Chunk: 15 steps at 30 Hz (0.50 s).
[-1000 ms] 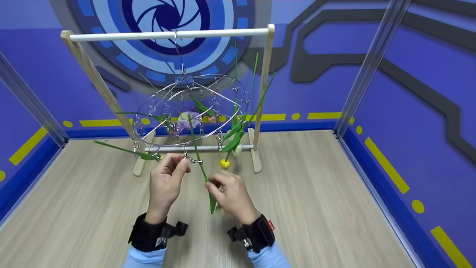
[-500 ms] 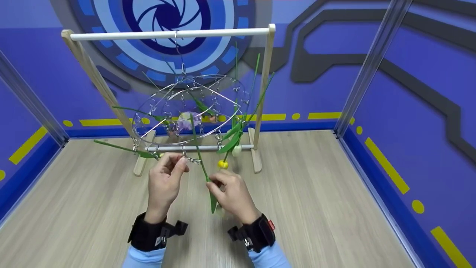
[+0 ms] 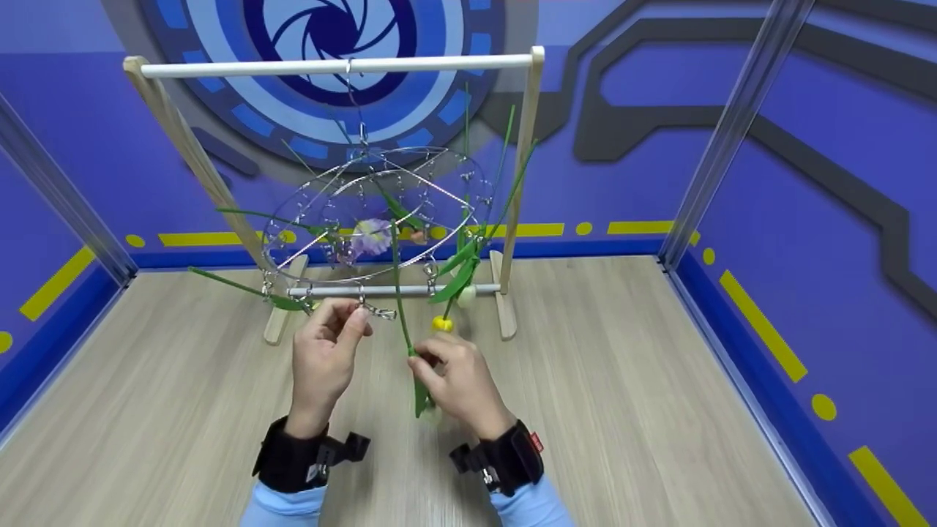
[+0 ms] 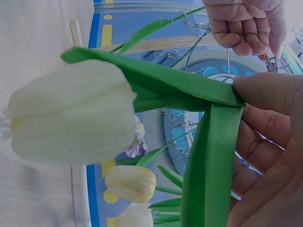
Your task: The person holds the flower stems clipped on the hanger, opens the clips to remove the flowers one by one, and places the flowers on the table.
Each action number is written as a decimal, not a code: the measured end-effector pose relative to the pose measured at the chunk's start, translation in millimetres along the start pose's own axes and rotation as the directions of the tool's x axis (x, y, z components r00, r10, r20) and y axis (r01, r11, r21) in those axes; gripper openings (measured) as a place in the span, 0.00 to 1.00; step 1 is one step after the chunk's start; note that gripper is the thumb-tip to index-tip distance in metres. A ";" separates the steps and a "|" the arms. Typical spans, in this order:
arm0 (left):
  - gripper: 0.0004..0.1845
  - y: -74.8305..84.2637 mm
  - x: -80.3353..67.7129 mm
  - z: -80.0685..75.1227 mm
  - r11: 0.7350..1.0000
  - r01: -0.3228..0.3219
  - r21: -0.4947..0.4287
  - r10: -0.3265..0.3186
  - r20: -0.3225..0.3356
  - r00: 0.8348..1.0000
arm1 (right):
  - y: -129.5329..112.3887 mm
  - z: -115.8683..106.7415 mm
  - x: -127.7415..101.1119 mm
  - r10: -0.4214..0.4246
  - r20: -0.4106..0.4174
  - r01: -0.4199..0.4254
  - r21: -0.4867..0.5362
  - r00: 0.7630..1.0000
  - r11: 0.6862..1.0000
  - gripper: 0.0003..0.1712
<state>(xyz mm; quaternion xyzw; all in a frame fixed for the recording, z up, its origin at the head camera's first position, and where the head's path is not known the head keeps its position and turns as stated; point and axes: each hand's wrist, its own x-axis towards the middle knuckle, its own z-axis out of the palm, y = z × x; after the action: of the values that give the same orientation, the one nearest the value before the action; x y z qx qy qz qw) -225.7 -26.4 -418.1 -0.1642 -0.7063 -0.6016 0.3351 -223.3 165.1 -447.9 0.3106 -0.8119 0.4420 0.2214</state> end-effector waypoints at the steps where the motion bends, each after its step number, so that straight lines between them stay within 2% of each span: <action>1: 0.03 0.0 0.1 0.0 1.000 0.001 0.001 -0.001 0.001 1.000 | 0.1 0.1 0.1 -0.001 0.000 0.001 0.003 1.000 1.000 0.03; 15: 0.04 -0.4 0.7 -0.3 0.997 0.073 -0.036 -0.073 0.000 0.997 | 0.6 0.2 0.5 -0.018 -0.012 0.018 0.025 1.000 1.000 0.04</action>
<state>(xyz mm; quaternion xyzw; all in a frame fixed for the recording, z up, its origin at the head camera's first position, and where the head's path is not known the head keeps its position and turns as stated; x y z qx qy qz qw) -226.3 -26.9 -417.9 -0.1439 -0.7006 -0.6262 0.3105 -224.1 165.0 -448.0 0.3180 -0.8021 0.4520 0.2261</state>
